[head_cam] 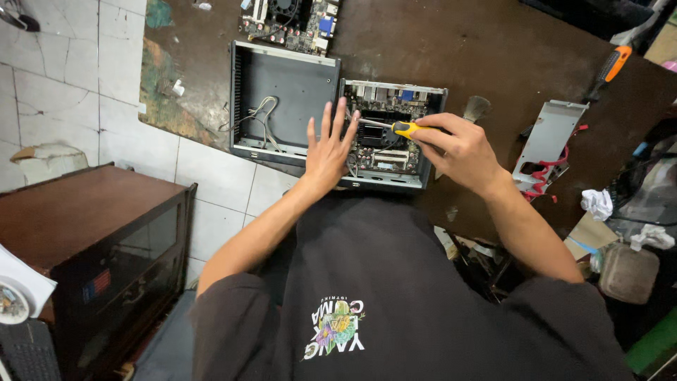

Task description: The person uses a screwdriver to remove screws from the motherboard inside an open computer case. They then use their hands to disconnect cables and remove the motherboard from the case.

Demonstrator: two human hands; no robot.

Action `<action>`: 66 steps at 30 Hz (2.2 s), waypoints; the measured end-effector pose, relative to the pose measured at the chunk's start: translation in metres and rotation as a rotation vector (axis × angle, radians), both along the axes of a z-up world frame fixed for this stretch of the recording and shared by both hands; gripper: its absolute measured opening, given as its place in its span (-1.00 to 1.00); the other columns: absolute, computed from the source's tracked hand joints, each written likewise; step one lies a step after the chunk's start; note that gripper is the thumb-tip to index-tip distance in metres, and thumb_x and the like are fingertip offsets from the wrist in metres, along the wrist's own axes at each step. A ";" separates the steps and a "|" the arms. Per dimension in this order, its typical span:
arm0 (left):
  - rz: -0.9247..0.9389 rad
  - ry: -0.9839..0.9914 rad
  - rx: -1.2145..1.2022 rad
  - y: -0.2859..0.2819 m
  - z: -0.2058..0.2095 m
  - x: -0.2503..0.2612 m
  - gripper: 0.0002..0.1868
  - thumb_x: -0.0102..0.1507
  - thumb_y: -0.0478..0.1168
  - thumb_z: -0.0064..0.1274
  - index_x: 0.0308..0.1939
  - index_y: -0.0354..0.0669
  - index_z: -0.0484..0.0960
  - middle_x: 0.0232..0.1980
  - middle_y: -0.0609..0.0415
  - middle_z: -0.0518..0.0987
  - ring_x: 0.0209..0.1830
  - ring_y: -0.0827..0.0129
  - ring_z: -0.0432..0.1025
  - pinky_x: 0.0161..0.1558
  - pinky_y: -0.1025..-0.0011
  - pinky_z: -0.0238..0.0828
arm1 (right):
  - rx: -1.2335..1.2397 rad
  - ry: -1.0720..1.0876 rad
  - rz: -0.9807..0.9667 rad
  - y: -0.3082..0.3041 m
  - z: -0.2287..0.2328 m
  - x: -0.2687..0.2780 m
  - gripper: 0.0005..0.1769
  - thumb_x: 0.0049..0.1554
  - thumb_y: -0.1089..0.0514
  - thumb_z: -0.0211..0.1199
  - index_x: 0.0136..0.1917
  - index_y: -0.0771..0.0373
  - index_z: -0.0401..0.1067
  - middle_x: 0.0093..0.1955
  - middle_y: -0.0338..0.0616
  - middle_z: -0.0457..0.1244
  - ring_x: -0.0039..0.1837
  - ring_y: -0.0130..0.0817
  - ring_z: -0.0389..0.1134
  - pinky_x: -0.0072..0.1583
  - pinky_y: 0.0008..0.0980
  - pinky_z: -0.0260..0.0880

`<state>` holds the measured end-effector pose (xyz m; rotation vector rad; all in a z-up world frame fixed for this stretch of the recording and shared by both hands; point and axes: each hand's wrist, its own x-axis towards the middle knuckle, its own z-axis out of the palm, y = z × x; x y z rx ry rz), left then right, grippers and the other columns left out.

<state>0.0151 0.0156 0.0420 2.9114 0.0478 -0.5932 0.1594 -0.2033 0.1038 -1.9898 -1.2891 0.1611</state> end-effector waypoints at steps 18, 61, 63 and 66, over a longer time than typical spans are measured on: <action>0.073 -0.395 0.307 -0.014 -0.040 -0.006 -0.90 0.39 -0.16 -0.09 -0.17 -0.05 0.43 0.60 -0.05 -0.14 0.54 -0.22 -0.21 0.25 -0.45 -0.26 | 0.087 -0.018 -0.062 -0.012 -0.001 0.020 -0.80 0.04 0.41 0.37 -0.07 0.21 0.53 0.00 -0.12 0.34 0.03 -0.12 0.42 0.08 -0.25 0.42; 0.110 -0.402 0.258 -0.017 -0.080 -0.004 -0.84 0.25 -0.36 0.00 -0.10 -0.35 0.54 0.50 -0.48 -0.10 0.51 -0.32 -0.17 0.28 -0.49 -0.30 | -0.263 0.020 -0.012 0.005 -0.018 0.027 -0.75 -0.02 0.30 0.37 -0.03 0.15 0.51 -0.06 -0.12 0.32 0.04 -0.13 0.41 0.09 -0.26 0.39; 0.073 -0.357 0.287 -0.015 -0.079 -0.004 -0.86 0.25 -0.32 0.00 -0.14 -0.26 0.57 0.51 -0.44 -0.11 0.53 -0.28 -0.19 0.25 -0.55 -0.34 | -0.263 0.025 -0.027 0.003 -0.021 0.028 -0.76 0.00 0.29 0.37 -0.02 0.14 0.50 -0.05 -0.15 0.31 0.05 -0.17 0.40 0.11 -0.30 0.39; 0.069 -0.476 0.260 -0.013 -0.076 -0.003 -0.89 0.24 -0.38 0.01 -0.18 -0.35 0.54 0.47 -0.52 -0.05 0.49 -0.35 -0.11 0.18 -0.61 -0.27 | -0.288 -0.006 -0.021 0.000 -0.030 0.029 -0.75 0.01 0.24 0.37 0.00 0.06 0.51 -0.03 -0.24 0.31 0.06 -0.25 0.40 0.11 -0.36 0.39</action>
